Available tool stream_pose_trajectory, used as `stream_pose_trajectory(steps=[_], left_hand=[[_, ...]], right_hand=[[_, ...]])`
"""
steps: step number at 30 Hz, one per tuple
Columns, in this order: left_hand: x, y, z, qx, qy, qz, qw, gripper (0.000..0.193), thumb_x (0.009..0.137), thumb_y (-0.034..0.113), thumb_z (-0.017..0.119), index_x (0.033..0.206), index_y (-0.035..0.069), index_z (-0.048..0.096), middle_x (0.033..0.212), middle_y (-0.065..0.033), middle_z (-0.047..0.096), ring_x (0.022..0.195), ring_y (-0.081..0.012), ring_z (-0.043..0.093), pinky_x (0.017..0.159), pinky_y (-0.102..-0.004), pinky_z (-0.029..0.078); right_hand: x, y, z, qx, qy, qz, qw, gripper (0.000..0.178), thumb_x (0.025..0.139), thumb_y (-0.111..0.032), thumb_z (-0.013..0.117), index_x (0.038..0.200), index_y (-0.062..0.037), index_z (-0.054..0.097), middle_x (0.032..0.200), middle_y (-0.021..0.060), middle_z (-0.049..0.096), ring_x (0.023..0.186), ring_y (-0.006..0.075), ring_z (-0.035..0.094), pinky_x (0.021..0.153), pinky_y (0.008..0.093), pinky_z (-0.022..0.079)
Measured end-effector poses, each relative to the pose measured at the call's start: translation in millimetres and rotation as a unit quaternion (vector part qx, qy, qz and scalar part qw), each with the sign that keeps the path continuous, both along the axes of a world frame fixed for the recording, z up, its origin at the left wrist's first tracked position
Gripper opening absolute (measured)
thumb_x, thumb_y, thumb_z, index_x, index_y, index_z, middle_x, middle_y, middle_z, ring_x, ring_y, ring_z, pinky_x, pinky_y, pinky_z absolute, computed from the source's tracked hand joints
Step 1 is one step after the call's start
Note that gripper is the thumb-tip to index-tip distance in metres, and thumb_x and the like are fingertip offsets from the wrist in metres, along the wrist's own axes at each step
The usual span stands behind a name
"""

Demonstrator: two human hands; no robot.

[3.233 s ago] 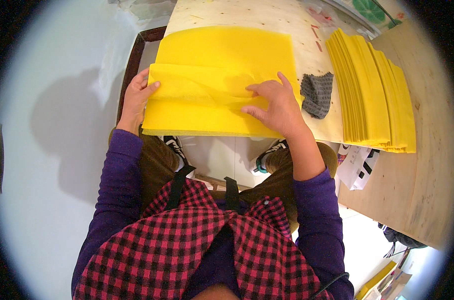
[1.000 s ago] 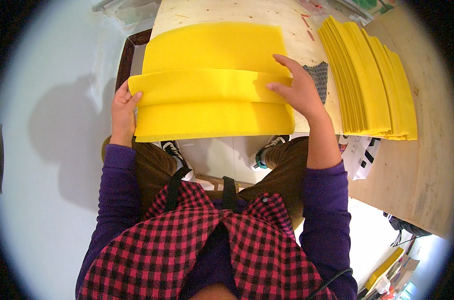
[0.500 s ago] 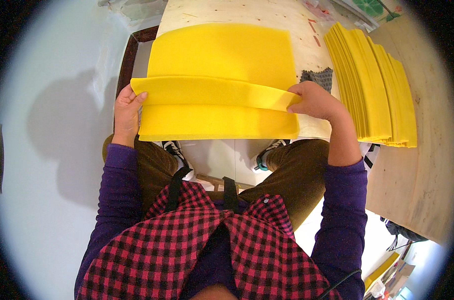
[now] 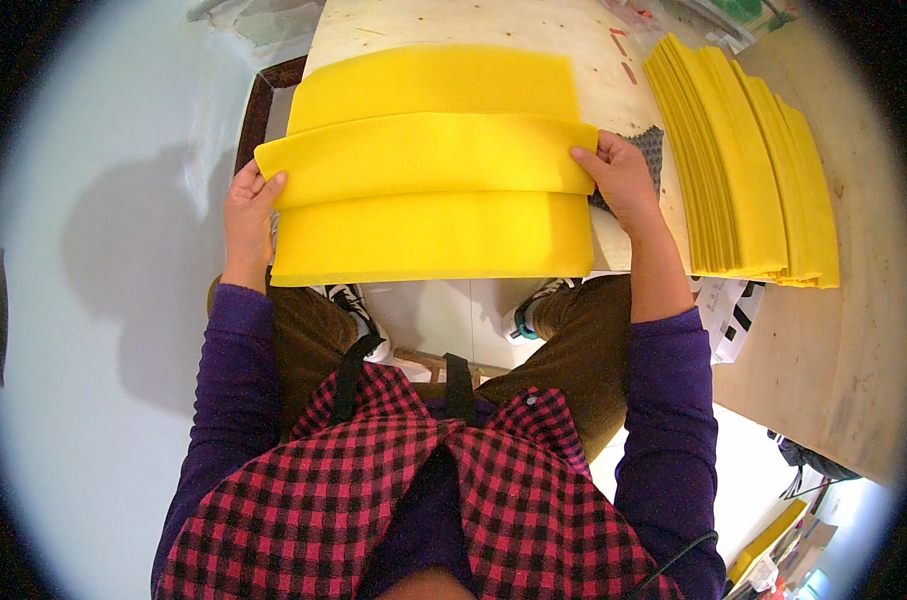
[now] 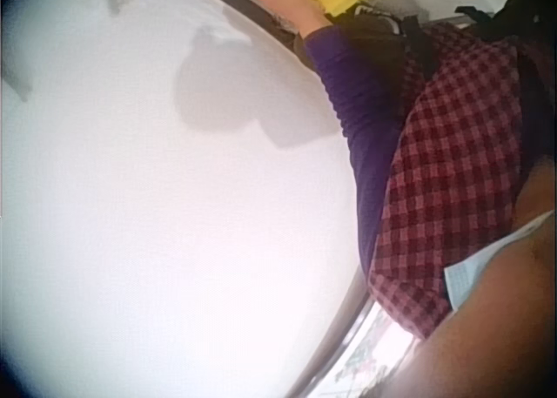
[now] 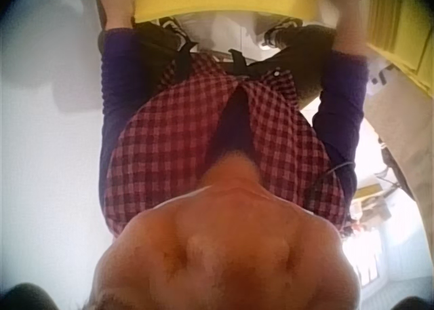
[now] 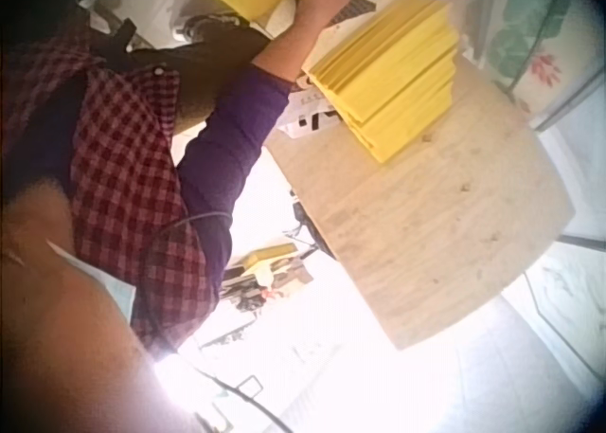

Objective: The person folds yellow sheets on a wooden table, aligning edges and pressing creases. They repeatedly pick up sheets, fold them in half, and stack them on the right side of the table.

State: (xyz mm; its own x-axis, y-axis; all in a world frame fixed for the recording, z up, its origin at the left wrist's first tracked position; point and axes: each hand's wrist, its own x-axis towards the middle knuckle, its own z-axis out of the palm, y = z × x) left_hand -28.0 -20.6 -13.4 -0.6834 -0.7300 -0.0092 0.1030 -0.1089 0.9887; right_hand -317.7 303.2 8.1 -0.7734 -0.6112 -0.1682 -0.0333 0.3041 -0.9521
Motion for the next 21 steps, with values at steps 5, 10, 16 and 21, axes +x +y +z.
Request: stream_pose_trajectory(steps=[5, 10, 16, 21], left_hand=[[-6, 2, 0, -0.012, -0.016, 0.015, 1.000, 0.039, 0.090, 0.001, 0.060, 0.128, -0.004, 0.050, 0.110, -0.0121, 0.067, 0.098, -0.0165, 0.065, 0.085, -0.0282, 0.052], [-9, 1, -2, -0.038, -0.042, 0.036, 0.998, 0.044, 0.089, 0.000, 0.060, 0.131, -0.002, 0.047, 0.105, -0.0120, 0.068, 0.094, -0.0153, 0.065, 0.082, -0.0268, 0.052], [-9, -2, -4, -0.081, -0.062, 0.041, 0.994, 0.050, 0.085, -0.003, 0.062, 0.132, 0.000, 0.048, 0.095, -0.0059, 0.068, 0.083, -0.0100, 0.062, 0.076, -0.0235, 0.048], [-8, -3, -6, -0.103, -0.075, 0.060, 0.990, 0.050, 0.084, -0.002, 0.063, 0.132, 0.002, 0.050, 0.093, -0.0043, 0.068, 0.078, -0.0086, 0.059, 0.075, -0.0240, 0.047]], right_hand=[[-4, -3, -15, 0.048, 0.055, -0.029, 0.997, 0.026, 0.092, -0.011, 0.062, 0.114, 0.0028, 0.060, 0.103, 0.0055, 0.068, 0.087, 0.0104, 0.063, 0.076, 0.0250, 0.049], [-1, -6, -15, 0.109, 0.109, -0.050, 0.987, 0.026, 0.091, -0.010, 0.063, 0.114, 0.0024, 0.060, 0.100, 0.0052, 0.067, 0.086, 0.0106, 0.062, 0.075, 0.0252, 0.048], [10, -7, -9, 0.083, 0.112, -0.061, 0.988, 0.028, 0.090, -0.008, 0.064, 0.114, 0.0023, 0.058, 0.096, 0.0048, 0.066, 0.085, 0.0104, 0.061, 0.075, 0.0246, 0.048], [10, -6, -14, 0.040, 0.113, -0.068, 0.990, 0.034, 0.087, -0.008, 0.065, 0.119, 0.0018, 0.056, 0.093, 0.0069, 0.067, 0.081, 0.0115, 0.062, 0.073, 0.0266, 0.049]])
